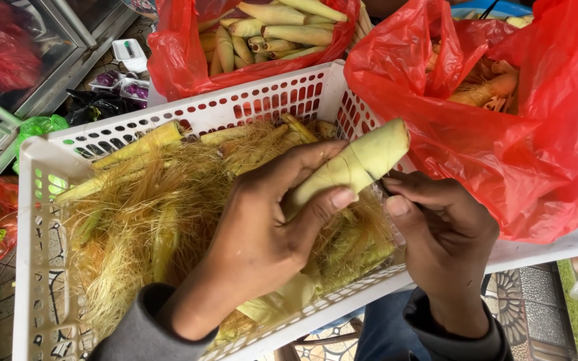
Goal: Peeling and trimming baby corn using a small knife in a food preparation setting.
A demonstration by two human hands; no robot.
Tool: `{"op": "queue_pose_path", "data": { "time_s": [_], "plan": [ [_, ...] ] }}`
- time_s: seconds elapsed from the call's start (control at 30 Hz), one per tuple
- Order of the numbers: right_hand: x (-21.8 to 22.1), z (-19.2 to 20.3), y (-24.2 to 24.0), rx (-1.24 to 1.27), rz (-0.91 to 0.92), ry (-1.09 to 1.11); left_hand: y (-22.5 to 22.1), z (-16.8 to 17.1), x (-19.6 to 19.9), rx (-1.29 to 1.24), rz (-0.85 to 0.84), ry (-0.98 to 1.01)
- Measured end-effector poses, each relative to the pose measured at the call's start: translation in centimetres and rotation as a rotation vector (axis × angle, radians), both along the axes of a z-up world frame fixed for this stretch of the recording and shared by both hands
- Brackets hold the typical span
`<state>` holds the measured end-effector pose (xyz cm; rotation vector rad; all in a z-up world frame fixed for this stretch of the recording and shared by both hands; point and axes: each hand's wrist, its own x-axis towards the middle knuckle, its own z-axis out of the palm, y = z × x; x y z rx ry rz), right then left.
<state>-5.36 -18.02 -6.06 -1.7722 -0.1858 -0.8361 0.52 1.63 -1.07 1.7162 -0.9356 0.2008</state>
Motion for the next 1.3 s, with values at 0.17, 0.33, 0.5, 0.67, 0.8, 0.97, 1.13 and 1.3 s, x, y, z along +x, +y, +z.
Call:
{"op": "queue_pose_path", "data": {
  "time_s": [0.17,0.33,0.5,0.67,0.8,0.97,1.13,1.3],
  "plan": [
    [0.1,0.3,0.2,0.010,0.000,0.020,0.3,2.1,-0.6,-0.023,-0.075,0.366],
    [0.1,0.4,-0.3,0.068,0.085,-0.037,0.4,2.5,-0.8,-0.121,-0.247,0.511],
    [-0.1,-0.1,-0.2,0.105,0.059,-0.038,0.3,2.0,-0.7,-0.102,-0.208,0.509],
    [-0.2,-0.4,-0.3,0.012,0.003,-0.032,0.2,2.2,-0.8,0.012,-0.127,0.464],
    [-0.1,-0.2,-0.1,0.004,0.024,-0.029,0.2,2.1,-0.6,0.045,-0.078,0.345],
    [-0.2,0.5,0.3,-0.031,0.002,0.005,0.0,1.9,-0.6,0.061,-0.056,0.279],
    [-0.1,0.3,0.4,-0.004,0.004,-0.002,-0.3,1.3,-0.8,0.117,-0.037,0.187],
    [-0.3,0.5,0.5,-0.030,-0.003,-0.010,-0.3,2.3,-1.1,0.235,-0.012,0.128]
  ]
}}
